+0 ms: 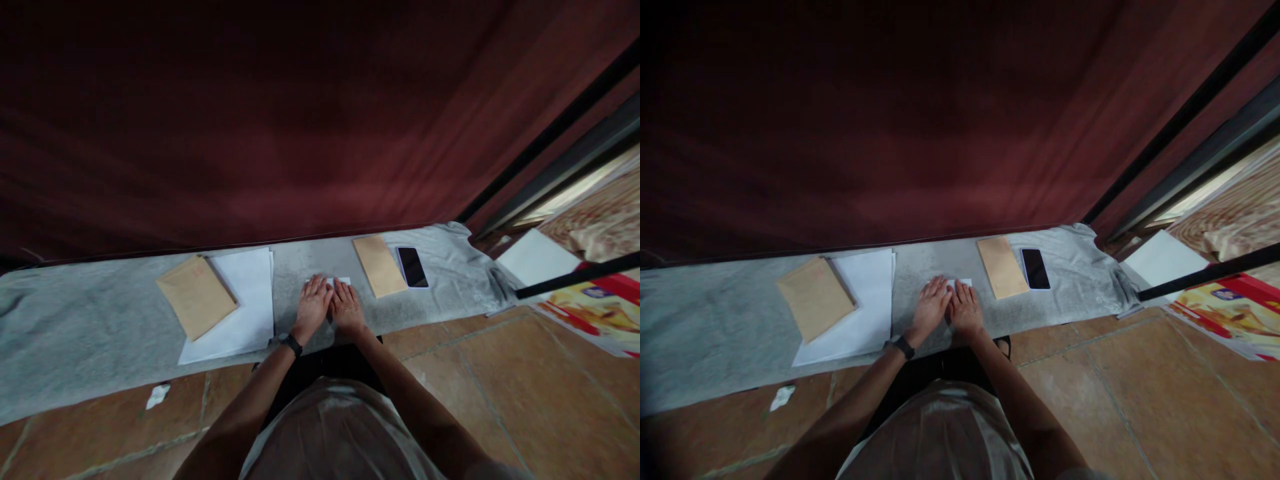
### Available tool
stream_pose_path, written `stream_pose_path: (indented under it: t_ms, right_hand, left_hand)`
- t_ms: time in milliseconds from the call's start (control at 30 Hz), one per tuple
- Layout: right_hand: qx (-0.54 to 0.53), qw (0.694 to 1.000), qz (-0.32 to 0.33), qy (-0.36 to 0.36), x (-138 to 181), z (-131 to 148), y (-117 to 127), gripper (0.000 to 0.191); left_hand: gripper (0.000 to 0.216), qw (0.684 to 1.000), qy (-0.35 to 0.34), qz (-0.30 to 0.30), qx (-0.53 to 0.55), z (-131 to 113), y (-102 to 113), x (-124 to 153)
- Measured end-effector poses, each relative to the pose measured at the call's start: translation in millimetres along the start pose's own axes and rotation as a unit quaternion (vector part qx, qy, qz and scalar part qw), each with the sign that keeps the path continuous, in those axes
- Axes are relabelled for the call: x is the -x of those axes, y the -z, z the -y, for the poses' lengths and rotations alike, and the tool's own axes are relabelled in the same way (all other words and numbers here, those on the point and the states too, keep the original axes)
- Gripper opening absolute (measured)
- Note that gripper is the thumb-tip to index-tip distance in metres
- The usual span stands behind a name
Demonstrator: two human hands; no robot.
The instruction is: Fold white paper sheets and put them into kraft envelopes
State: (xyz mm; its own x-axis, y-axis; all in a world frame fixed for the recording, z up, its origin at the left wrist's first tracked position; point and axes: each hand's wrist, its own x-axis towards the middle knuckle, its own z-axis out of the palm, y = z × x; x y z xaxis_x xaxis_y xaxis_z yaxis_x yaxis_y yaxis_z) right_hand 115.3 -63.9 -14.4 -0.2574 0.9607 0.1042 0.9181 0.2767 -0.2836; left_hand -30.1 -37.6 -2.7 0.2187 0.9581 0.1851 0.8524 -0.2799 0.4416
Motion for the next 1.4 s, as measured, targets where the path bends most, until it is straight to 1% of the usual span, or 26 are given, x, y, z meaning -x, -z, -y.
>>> stream_pose_path:
  t_ms: [67,133,300,433,633,800,867,1033,1100,1200,1400]
  right_hand:
    - [0.006,1.0,0.005,0.004,0.8,-1.1,-0.9,0.055]
    - [0.012,1.0,0.008,0.008,1.2,-2.2,-1.7,0.056]
    - [0.015,1.0,0.004,0.007,0.5,-2.8,-4.1,0.055]
    - [0.006,1.0,-0.014,-0.004,-0.4,-3.8,-6.3,0.054]
    - [0.013,0.998,-0.06,-0.031,1.2,-9.3,-8.7,0.055]
    - [0.032,0.995,-0.087,-0.043,-0.3,-8.8,-6.1,0.055]
    - [0.037,0.995,-0.085,-0.036,-3.4,-5.0,-4.2,0.054]
    - [0.017,0.998,-0.038,0.038,-8.6,9.0,-4.8,0.051]
    - [0.014,0.999,-0.032,0.038,-8.2,12.7,-6.7,0.05]
    - [0.016,0.999,-0.039,0.026,-6.9,14.2,-8.7,0.05]
    - [0.031,0.997,-0.066,0.013,-5.5,7.6,-9.4,0.051]
  left_hand:
    - [0.055,0.999,-0.024,0.024,-0.013,-5.7,-6.8,8.9]
    - [0.061,0.999,-0.03,0.032,-0.02,-6.6,-10.3,15.3]
    - [0.069,0.998,-0.05,0.033,-0.035,3.6,-8.4,21.4]
    - [0.073,0.997,-0.036,0.024,-0.063,13.0,-7.0,23.2]
    - [0.075,0.995,-0.009,0.026,-0.101,16.1,-4.9,24.5]
    - [0.077,0.987,-0.002,0.054,-0.149,10.3,-1.1,23.5]
    - [0.076,0.984,-0.001,0.065,-0.167,8.2,0.2,23.1]
    - [0.066,0.979,-0.009,0.075,-0.19,5.4,1.3,22.8]
    - [0.063,0.978,-0.012,0.072,-0.196,4.8,1.0,22.9]
    - [0.062,0.978,-0.021,0.068,-0.197,4.4,0.9,23.7]
    - [0.066,0.982,-0.018,0.061,-0.177,6.6,0.1,25.2]
